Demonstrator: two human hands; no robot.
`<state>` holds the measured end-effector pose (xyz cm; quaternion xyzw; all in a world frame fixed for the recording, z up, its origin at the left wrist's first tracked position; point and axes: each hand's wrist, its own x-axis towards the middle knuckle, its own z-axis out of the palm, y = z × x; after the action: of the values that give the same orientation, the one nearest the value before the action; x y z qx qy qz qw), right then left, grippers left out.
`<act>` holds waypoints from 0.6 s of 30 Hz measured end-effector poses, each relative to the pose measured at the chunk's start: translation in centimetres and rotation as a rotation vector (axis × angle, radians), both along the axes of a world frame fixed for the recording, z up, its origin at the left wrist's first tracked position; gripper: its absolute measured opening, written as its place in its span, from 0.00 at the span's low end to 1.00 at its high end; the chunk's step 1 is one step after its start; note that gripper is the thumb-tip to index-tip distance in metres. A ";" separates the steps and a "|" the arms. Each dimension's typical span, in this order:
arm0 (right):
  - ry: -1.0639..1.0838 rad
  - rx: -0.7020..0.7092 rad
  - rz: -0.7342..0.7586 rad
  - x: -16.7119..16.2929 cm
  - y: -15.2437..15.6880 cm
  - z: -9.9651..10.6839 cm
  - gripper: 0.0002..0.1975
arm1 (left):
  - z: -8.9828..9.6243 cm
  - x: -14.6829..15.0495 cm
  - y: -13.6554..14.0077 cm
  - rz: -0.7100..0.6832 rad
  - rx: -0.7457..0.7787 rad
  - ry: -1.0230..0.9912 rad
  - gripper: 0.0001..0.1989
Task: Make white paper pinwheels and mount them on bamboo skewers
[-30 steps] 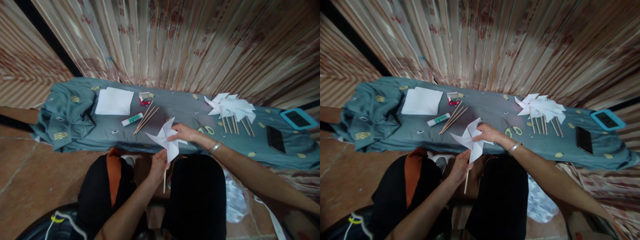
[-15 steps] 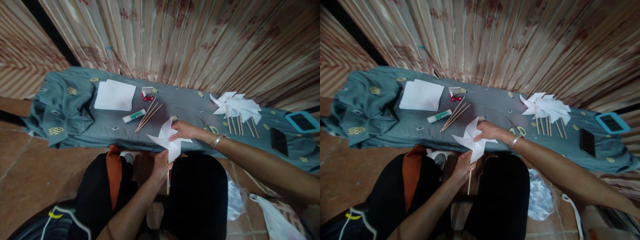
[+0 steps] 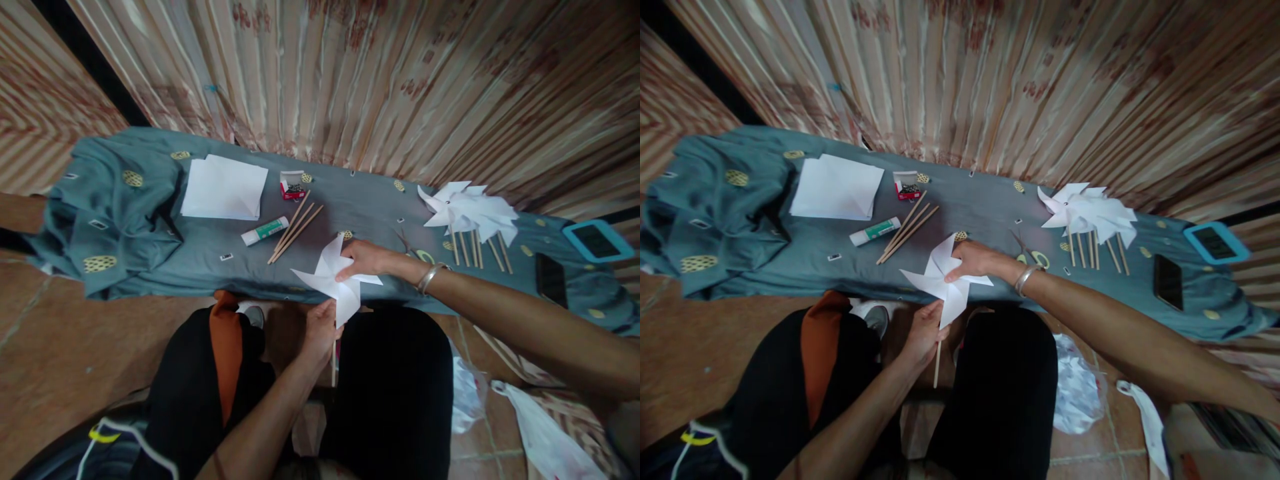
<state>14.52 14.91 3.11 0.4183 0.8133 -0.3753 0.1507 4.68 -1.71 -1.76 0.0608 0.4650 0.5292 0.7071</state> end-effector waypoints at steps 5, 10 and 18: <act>-0.003 -0.022 -0.011 -0.1 -0.1 0.1 0.15 | -0.6 0.1 0.0 0.003 0.007 0.058 0.25; -0.050 -0.015 -0.009 -0.3 -0.1 0.3 0.15 | -1.5 0.2 -0.1 0.002 0.000 0.144 0.21; -0.042 -0.053 -0.004 -0.4 0.0 0.3 0.14 | -2.4 0.3 0.0 -0.022 0.039 0.204 0.19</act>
<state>14.10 14.87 3.37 0.4236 0.7989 -0.3881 0.1782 4.95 -1.71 -4.20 0.1332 0.5232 0.5217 0.6605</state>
